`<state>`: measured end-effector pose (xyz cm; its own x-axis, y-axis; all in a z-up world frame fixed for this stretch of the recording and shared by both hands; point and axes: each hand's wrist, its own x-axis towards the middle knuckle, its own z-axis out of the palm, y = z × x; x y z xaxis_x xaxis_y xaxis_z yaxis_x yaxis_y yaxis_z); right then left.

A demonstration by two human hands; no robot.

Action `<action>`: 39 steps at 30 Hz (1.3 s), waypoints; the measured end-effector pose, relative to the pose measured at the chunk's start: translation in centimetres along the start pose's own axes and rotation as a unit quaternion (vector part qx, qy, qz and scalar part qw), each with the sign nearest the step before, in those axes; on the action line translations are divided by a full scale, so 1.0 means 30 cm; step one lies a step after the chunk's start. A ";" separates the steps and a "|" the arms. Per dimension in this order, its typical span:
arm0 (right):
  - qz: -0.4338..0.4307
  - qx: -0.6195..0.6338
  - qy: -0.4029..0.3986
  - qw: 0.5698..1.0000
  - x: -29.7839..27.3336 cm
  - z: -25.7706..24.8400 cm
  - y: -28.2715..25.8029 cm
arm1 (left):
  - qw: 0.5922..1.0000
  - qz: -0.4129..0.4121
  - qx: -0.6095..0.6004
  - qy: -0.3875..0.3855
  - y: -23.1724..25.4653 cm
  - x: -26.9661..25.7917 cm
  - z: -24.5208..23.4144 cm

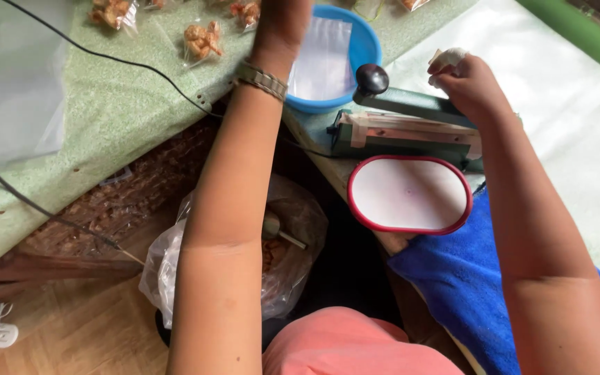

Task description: Scooping fried snacks from a bulk bag into small plastic bags and sealing them with a heat sealer

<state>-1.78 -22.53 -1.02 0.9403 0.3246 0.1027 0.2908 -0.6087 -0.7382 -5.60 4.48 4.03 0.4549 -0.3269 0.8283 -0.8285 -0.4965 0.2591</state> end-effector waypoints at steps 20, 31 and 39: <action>0.015 -0.053 -0.009 0.998 0.001 0.020 0.007 | 0.963 -0.251 0.044 -0.083 -0.164 -0.346 0.151; -0.235 -0.348 0.244 0.874 0.027 0.018 0.245 | 0.925 -0.292 -0.091 0.223 0.189 -0.414 -0.245; -0.179 -0.206 -0.218 0.937 -0.474 0.647 -0.479 | 0.909 -0.363 -0.021 0.206 0.436 -0.814 -0.407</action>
<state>-22.78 -4.33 -4.81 0.6345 0.7710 -0.0539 0.7010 -0.6035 -0.3801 -31.54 15.79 -6.73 0.7328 0.4066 0.5457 -0.3749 -0.4280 0.8223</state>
